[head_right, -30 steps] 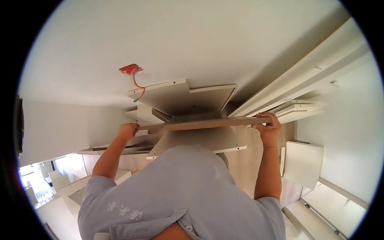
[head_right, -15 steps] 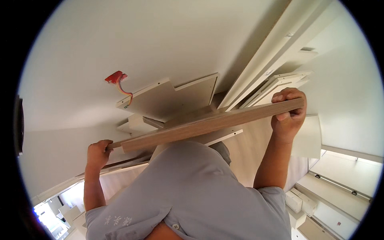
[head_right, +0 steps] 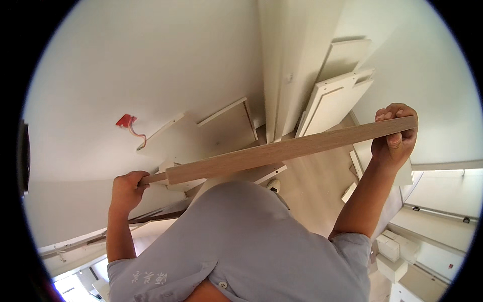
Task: The person assembles furniture by using a screwdriver to tighten components on a white cabinet frame, moving a large wooden panel onto a table, and using a power drill to drive screws into the panel.
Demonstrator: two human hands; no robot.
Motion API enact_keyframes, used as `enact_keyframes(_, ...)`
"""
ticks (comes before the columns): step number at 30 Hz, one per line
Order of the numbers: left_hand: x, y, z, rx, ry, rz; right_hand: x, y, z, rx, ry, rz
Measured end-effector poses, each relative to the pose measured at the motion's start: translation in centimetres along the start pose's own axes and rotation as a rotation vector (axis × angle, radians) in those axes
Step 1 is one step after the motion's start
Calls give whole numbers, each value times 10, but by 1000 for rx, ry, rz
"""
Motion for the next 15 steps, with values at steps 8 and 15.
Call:
enact_keyframes(8, 134, -50, 34, -70, -31, 208, -62, 15, -159, 52, 60, -48)
enact_keyframes(15, 230, -92, 91, -75, -27, 437, -141, 30, -235, 96, 278, -106)
Point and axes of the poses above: each hand's wrist, its own y-axis away from the middle knuckle, its own z-axis out of the palm, x = y × z, the point moved 7 cm from there along -y, towards the middle knuckle, and after that the axes turned 11 degrees about -z, right-handed, at the moved point
